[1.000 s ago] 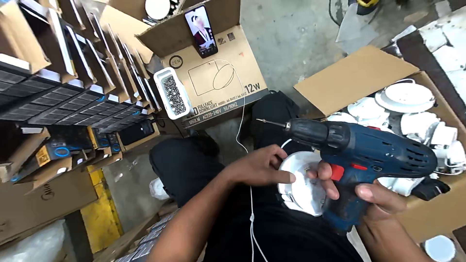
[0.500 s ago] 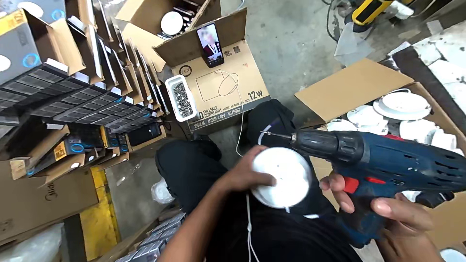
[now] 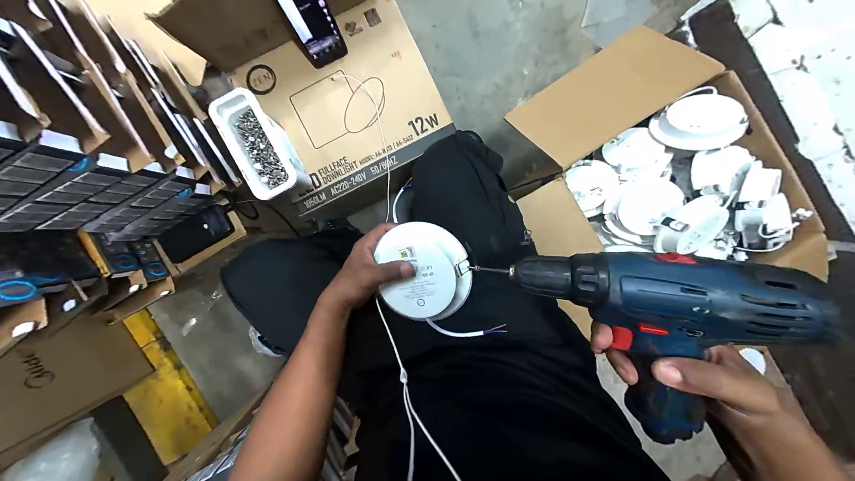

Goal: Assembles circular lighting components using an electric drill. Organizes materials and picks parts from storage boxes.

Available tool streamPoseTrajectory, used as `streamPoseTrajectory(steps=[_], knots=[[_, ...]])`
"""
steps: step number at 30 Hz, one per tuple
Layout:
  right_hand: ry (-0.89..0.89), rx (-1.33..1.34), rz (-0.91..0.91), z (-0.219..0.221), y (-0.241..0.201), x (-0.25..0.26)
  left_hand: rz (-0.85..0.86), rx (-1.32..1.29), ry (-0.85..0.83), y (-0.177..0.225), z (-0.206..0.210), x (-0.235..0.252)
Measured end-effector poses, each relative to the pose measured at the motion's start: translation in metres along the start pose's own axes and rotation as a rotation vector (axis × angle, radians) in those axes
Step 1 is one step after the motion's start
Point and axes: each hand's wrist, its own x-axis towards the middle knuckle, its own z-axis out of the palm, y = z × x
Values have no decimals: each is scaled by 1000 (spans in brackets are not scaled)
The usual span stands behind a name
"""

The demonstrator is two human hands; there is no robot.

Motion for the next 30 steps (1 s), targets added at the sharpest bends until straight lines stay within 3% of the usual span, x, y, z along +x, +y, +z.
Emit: streamPoseTrajectory(steps=[15,30], knots=[[-16,-37,60,-13,-2,0,132,-39,-120,-13,0,8],[-27,-40,55,-18,0,1,127,-57,-126,-12,2,8]])
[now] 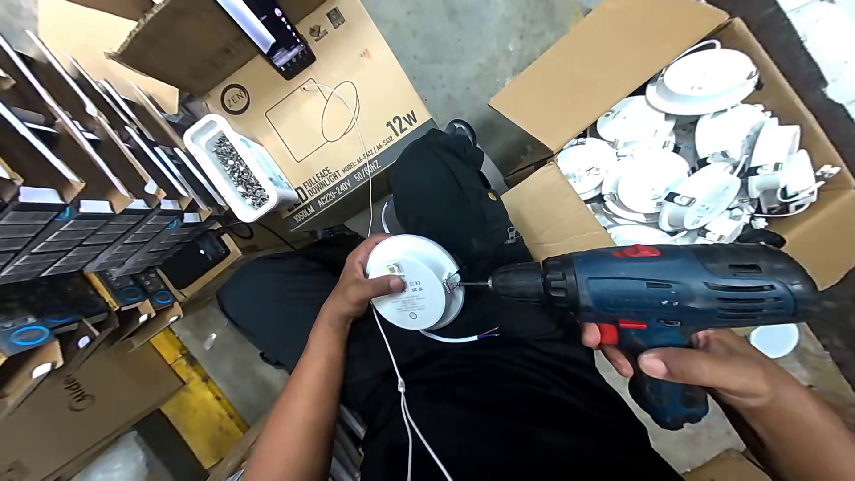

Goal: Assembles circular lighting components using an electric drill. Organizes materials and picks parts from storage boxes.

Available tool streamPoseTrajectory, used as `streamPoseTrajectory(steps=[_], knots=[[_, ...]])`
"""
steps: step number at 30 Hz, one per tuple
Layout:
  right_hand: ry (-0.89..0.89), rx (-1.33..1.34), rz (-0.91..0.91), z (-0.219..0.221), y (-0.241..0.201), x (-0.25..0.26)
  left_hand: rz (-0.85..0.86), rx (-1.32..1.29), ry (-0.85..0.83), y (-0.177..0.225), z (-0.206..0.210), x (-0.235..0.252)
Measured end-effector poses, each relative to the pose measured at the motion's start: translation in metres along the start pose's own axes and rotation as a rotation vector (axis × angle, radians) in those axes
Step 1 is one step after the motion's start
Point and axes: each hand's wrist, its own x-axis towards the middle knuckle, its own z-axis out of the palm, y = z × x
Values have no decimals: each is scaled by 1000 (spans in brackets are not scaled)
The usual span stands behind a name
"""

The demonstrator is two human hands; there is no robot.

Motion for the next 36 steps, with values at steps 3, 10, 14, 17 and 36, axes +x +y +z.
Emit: streamPoseTrajectory(steps=[3,10,14,17,36], knots=[[2,-3,0,0,0,0,-1,-1,3,1,1,0],[3,-50,64,-4,-5,1,11,57,30,2,5,0],[-10,-92,102,-7,-8,2,21,83,29,3,8,0],[-18,-117,133,-9,-12,5,15,110,27,2,8,0],[-49,-103,134,-10,-4,14,-18,103,34,2,7,4]])
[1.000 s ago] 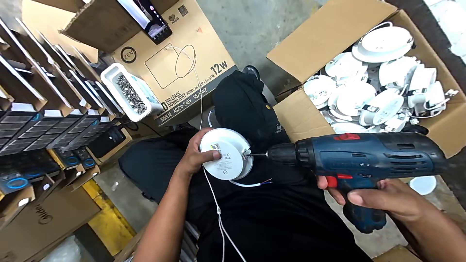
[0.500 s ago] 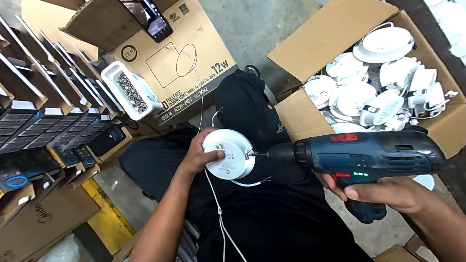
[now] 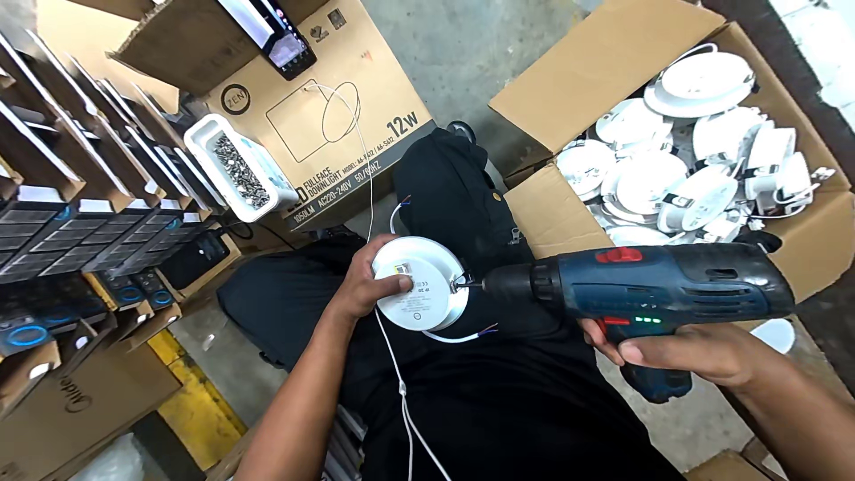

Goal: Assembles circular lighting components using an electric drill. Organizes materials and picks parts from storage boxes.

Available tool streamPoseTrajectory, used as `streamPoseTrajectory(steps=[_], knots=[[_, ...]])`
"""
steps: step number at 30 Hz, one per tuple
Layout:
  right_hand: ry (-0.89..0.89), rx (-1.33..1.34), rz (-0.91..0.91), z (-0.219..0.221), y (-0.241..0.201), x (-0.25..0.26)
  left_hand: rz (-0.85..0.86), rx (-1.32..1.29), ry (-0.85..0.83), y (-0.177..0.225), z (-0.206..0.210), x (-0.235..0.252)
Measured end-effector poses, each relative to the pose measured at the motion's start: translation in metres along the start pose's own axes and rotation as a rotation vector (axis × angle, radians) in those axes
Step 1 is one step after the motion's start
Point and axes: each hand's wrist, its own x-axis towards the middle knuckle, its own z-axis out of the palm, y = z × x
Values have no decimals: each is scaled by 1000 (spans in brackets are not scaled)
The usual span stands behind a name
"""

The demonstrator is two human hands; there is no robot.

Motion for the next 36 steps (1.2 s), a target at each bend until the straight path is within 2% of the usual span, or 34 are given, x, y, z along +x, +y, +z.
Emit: streamPoseTrajectory(steps=[5,10,14,18,21,23,25,26,28,30,32,36], knots=[[37,-110,-47,1,-22,-10,13,-33,15,10,7,-3],[110,41,-190,12,-60,-29,-10,-46,175,42,60,13],[83,156,-293,37,-66,-3,-62,80,207,54,111,29],[58,289,-367,52,-42,41,-51,217,137,43,130,41],[96,322,-306,46,-22,65,20,244,14,44,114,46],[119,388,-242,41,-16,70,53,262,46,60,82,43],[151,420,-192,36,-17,70,62,432,173,72,33,41],[160,413,-182,33,-18,69,22,582,237,74,7,42],[167,390,-178,28,-21,70,-205,916,235,76,-39,49],[154,388,-161,26,-24,73,-476,1183,77,72,-64,62],[147,384,-136,26,-28,78,-692,1344,-115,62,-71,80],[145,367,-107,29,-34,84,-930,1427,-501,21,-63,121]])
